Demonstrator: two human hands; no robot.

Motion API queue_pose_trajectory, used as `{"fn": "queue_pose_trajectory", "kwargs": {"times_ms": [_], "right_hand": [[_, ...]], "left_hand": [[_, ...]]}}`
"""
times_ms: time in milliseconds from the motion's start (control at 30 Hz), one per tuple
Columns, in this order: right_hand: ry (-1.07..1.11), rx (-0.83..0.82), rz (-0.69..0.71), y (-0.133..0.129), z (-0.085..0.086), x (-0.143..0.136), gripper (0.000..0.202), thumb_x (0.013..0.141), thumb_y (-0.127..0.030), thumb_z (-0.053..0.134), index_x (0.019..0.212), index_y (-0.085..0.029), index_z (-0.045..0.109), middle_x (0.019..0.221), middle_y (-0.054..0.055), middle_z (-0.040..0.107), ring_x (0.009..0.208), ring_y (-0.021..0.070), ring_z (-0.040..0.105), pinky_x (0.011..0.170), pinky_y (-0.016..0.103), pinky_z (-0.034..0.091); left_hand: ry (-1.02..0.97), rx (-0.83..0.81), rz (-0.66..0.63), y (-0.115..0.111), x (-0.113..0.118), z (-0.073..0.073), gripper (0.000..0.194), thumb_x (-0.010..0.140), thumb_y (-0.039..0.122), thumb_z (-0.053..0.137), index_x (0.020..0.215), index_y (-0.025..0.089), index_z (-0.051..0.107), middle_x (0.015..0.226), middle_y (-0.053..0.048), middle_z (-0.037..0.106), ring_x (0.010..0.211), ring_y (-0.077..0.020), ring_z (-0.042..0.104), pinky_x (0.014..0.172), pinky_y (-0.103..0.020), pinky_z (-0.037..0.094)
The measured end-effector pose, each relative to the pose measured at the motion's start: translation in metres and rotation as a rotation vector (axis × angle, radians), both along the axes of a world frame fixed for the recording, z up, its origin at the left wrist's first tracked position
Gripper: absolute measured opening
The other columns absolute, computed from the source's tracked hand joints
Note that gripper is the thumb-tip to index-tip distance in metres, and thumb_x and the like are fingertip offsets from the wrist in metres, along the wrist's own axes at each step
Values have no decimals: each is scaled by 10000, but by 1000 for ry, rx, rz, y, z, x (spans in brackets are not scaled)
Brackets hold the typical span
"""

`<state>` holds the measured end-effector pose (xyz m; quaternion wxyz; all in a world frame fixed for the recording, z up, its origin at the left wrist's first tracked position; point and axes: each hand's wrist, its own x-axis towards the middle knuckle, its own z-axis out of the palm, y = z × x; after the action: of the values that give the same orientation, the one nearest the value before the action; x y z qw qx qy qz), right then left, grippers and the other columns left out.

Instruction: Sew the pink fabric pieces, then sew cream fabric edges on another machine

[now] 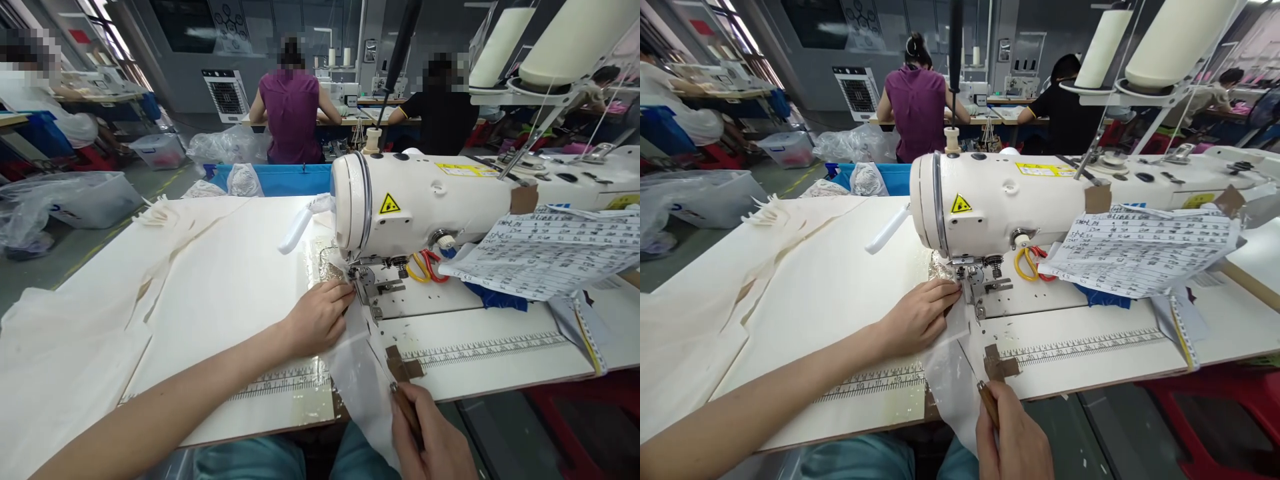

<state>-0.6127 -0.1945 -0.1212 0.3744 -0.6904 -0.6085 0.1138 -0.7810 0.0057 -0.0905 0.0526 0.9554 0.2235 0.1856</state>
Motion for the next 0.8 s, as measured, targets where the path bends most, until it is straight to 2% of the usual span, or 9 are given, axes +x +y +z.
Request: {"fn": "queue_pose_trajectory", "kwargs": {"times_ms": [133,267,567,800], "right_hand": [[-97,44,107,1,2,8,247,1053,-312,376,1176,-221,569,891,58,766,626,158,732,483,184,541],[-218,101,221,4,4,15,286,1028,-209,401,1285,-170,519,1054,95,767,818,168,766,626,170,589],[-410,106,193,15,14,15,298,1018,-182,374,1283,-153,507,1086,117,760,851,191,764,627,217,605],[-457,168,141,28,27,9,296,1033,-189,299,1189,-143,547,979,113,770,783,182,764,555,216,593]], "left_hand": [[57,11,-6,3,-5,-2,453,941,176,403,1351,77,568,1381,-143,603,1324,-282,506,1118,-480,455],[67,68,22,0,-1,-5,460,953,196,402,1372,70,545,1409,-162,574,1338,-299,491,1111,-485,455],[124,75,75,-9,4,2,484,985,221,353,1381,-1,520,1414,-215,538,1341,-338,466,1109,-501,450],[206,144,119,-18,7,0,523,998,246,340,1422,-27,477,1469,-225,497,1382,-343,436,1144,-487,396]]}}
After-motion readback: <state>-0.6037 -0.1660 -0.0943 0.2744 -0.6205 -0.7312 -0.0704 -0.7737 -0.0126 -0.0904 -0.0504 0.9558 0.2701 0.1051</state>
